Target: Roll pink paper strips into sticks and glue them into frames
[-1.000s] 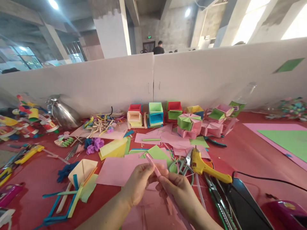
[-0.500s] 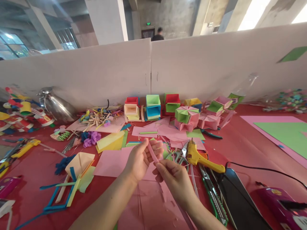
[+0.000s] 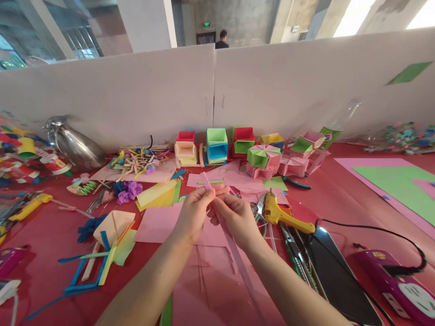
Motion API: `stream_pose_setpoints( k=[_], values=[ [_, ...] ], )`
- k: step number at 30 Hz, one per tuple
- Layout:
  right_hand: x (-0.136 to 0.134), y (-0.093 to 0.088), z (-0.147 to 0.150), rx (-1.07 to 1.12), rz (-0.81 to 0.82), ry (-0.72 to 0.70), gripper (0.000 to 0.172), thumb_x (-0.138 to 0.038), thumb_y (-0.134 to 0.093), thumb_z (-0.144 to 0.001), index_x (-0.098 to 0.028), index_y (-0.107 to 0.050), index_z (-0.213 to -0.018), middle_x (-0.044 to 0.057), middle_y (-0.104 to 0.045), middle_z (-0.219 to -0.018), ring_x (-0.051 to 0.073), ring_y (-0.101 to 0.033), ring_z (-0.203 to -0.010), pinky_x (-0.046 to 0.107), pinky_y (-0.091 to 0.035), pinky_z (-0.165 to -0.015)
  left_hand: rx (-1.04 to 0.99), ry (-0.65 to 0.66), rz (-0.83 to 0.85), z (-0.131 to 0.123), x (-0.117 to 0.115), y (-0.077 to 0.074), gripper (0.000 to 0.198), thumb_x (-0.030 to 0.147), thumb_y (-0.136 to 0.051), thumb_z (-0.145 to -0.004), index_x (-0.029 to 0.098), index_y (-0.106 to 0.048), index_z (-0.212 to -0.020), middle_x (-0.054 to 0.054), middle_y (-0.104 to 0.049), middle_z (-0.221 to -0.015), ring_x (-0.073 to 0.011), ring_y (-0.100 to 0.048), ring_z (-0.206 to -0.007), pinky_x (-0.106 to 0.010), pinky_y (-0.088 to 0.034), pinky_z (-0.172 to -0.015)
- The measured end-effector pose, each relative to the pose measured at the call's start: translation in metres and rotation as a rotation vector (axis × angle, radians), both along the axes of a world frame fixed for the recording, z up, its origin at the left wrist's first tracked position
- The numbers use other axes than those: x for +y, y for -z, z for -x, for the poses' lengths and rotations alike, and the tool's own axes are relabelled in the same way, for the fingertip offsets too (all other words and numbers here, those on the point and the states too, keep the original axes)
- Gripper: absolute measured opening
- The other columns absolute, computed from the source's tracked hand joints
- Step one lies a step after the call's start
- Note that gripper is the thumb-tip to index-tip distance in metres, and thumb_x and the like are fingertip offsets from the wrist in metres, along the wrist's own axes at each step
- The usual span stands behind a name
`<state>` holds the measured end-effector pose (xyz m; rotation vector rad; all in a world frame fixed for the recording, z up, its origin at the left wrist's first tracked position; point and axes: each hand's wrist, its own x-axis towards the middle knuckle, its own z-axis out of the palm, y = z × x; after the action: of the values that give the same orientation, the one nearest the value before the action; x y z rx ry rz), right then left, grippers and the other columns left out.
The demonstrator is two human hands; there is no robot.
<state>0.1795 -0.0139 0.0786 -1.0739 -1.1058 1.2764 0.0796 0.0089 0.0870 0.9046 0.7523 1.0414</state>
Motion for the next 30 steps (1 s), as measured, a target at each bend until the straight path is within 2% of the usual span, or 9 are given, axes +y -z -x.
stream_pose_setpoints(
  k=[3,5,7,10,13,15,18,24,30],
  values=[
    [0.006,0.001,0.006,-0.021,0.05,-0.11,0.029,-0.041,-0.056,-0.077,-0.014,-0.056,-0.067,-0.001,-0.058,-0.057,0.007,-0.051,-0.046,0.021,-0.042,-0.048,-0.011,-0.129,0.02,0.009,0.012,0.003,0.022,0.03,-0.058,-0.076,0.014,-0.064,-0.09,-0.01,-0.071,-0.089,-0.011,-0.056,-0.044,-0.021,-0.036,-0.037],
    [0.007,0.003,0.007,-0.035,0.104,-0.234,0.028,-0.041,-0.056,-0.077,-0.014,-0.057,-0.07,-0.001,-0.059,-0.057,0.007,-0.051,-0.045,0.022,-0.042,-0.048,-0.083,-0.258,0.014,0.016,0.024,0.006,0.014,0.024,-0.057,-0.076,0.013,-0.064,-0.081,-0.007,-0.071,-0.072,-0.0147,-0.064,-0.058,-0.023,-0.046,-0.054],
    [0.007,0.005,0.006,-0.03,0.137,-0.313,0.027,-0.04,-0.055,-0.077,-0.014,-0.058,-0.074,-0.001,-0.059,-0.056,0.007,-0.051,-0.043,0.022,-0.042,-0.046,-0.154,-0.314,0.024,0.023,0.033,0.009,0.011,0.021,-0.054,-0.078,0.013,-0.063,-0.079,-0.006,-0.07,-0.066,-0.0171,-0.067,-0.071,-0.028,-0.048,-0.071],
    [0.007,0.006,0.006,-0.06,0.127,-0.284,0.023,-0.036,-0.054,-0.078,-0.014,-0.059,-0.072,-0.003,-0.057,-0.052,0.007,-0.049,-0.041,0.021,-0.041,-0.045,-0.204,-0.3,0.1,0.025,0.038,0.012,0.012,0.019,-0.051,-0.082,0.014,-0.062,-0.082,-0.005,-0.071,-0.073,-0.016,-0.067,-0.075,-0.03,-0.048,-0.078],
    [0.009,0.004,0.008,-0.116,0.116,-0.198,0.022,-0.032,-0.052,-0.078,-0.014,-0.056,-0.066,-0.003,-0.056,-0.051,0.006,-0.048,-0.039,0.019,-0.039,-0.042,-0.212,-0.242,0.095,0.018,0.03,0.015,0.017,0.024,-0.048,-0.085,0.014,-0.061,-0.088,-0.007,-0.071,-0.089,-0.0153,-0.066,-0.082,-0.026,-0.049,-0.076],
    [0.011,0.003,0.01,-0.137,0.105,-0.155,0.026,-0.033,-0.051,-0.08,-0.015,-0.052,-0.061,-0.003,-0.055,-0.05,0.005,-0.048,-0.039,0.018,-0.038,-0.041,-0.174,-0.177,0.07,0.012,0.023,0.016,0.021,0.03,-0.048,-0.085,0.013,-0.061,-0.09,-0.01,-0.07,-0.094,-0.0185,-0.066,-0.085,-0.027,-0.05,-0.069],
    [0.012,0.003,0.013,-0.164,0.102,-0.141,0.033,-0.037,-0.048,-0.082,-0.016,-0.047,-0.057,-0.003,-0.052,-0.048,0.005,-0.046,-0.038,0.018,-0.037,-0.04,-0.113,-0.174,0.112,0.006,0.019,0.016,0.022,0.034,-0.05,-0.083,0.014,-0.059,-0.083,-0.011,-0.071,-0.085,-0.0226,-0.067,-0.079,-0.029,-0.051,-0.059],
    [-0.009,0.01,0.016,-0.182,0.185,-0.247,0.023,-0.033,-0.048,-0.082,-0.016,-0.052,-0.067,-0.003,-0.054,-0.051,0.006,-0.049,-0.04,0.017,-0.037,-0.041,-0.321,-0.341,0.252,0.022,0.036,0.006,0.027,0.022,-0.041,-0.089,0.015,-0.057,-0.068,-0.004,-0.069,-0.065,-0.0134,-0.067,-0.068,-0.03,-0.048,-0.081],
    [-0.033,0.008,0.01,-0.31,0.254,-0.16,0.022,-0.032,-0.046,-0.081,-0.017,-0.051,-0.066,-0.004,-0.054,-0.051,0.005,-0.048,-0.041,0.017,-0.037,-0.043,-0.405,-0.322,0.349,0.024,0.036,0.002,0.029,0.017,-0.04,-0.089,0.015,-0.057,-0.066,-0.001,-0.068,-0.061,-0.0111,-0.066,-0.064,-0.028,-0.049,-0.079]
  ],
)
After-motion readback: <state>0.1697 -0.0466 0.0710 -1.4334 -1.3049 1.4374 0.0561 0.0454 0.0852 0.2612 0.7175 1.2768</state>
